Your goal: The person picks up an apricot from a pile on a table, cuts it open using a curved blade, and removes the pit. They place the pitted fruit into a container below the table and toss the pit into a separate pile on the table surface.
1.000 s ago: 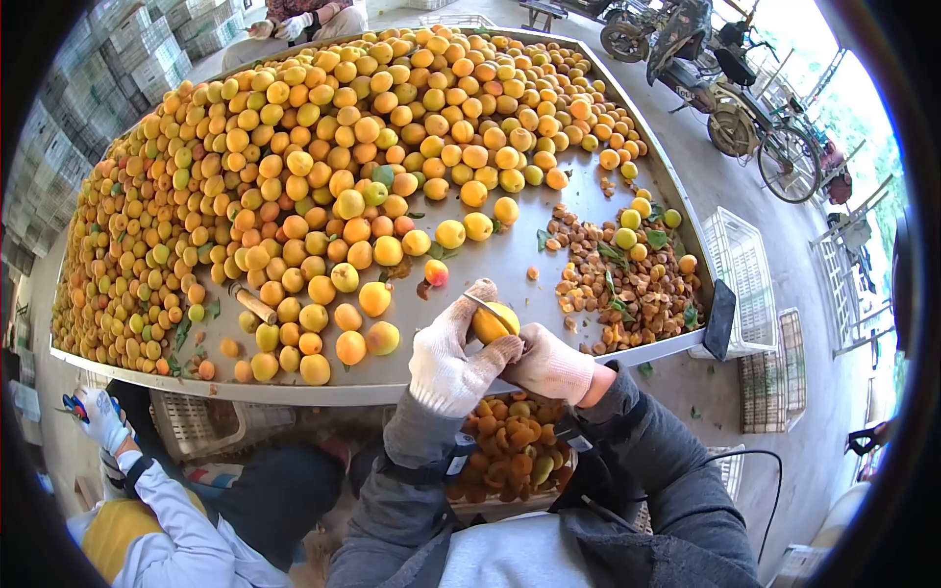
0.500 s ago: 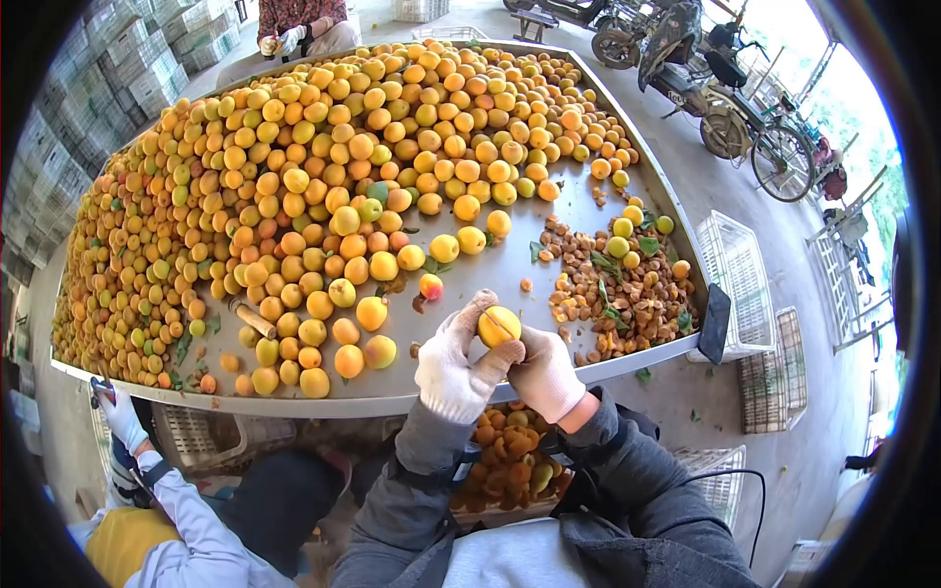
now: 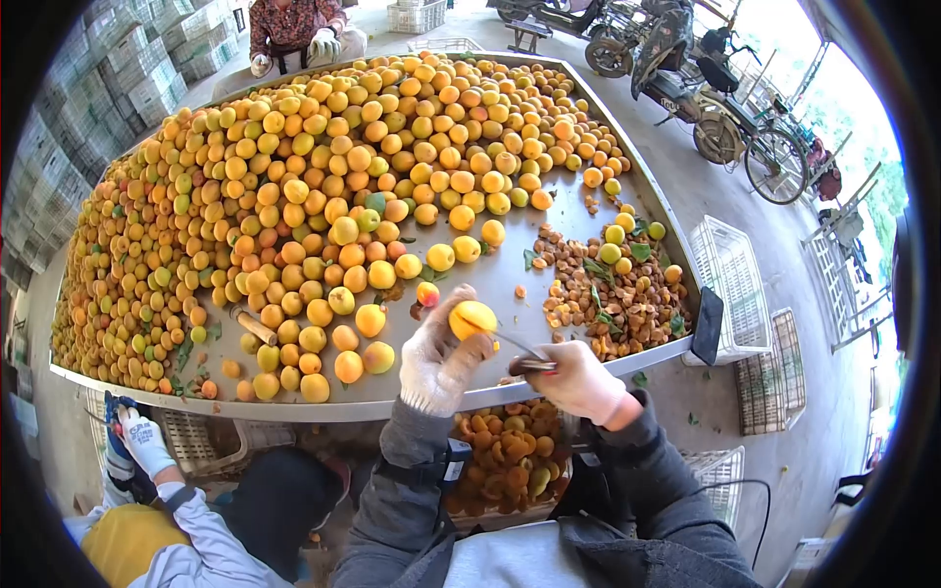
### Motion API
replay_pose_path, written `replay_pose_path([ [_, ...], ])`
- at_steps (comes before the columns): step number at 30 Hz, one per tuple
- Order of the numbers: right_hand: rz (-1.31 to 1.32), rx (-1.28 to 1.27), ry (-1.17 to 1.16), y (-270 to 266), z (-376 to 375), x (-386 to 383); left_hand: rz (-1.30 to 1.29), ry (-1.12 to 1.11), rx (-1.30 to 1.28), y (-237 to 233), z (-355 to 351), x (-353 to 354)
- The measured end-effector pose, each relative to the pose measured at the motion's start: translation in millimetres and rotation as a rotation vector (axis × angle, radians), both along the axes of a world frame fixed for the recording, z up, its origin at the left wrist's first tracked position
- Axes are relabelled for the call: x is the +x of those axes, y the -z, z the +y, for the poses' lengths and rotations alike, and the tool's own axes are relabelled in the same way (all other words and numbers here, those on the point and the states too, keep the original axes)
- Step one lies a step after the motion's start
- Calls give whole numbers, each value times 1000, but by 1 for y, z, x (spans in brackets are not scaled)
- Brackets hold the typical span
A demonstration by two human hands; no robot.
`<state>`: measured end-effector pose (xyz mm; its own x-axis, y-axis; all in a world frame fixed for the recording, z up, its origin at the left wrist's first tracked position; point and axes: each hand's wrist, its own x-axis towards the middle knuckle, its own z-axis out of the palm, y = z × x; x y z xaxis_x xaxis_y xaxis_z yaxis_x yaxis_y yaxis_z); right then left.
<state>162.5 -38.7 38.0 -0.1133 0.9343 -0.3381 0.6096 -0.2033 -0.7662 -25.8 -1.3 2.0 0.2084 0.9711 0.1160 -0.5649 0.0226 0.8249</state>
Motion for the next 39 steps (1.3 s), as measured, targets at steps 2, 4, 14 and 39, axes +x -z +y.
replay_pose_path([
  [2, 430, 31, 365, -6, -9, -1, 56, -47, 1, 6, -3, 1],
  [4, 532, 94, 472, -10, -6, -10, 515, -52, 288, 7, -2, 6],
  [14, 686, 259, 280, 17, 6, -23, 808, -246, 693, 13, -16, 22],
  [39, 1130, 381, 613, 1, 28, -5, -107, 185, -536, 27, -1, 29],
])
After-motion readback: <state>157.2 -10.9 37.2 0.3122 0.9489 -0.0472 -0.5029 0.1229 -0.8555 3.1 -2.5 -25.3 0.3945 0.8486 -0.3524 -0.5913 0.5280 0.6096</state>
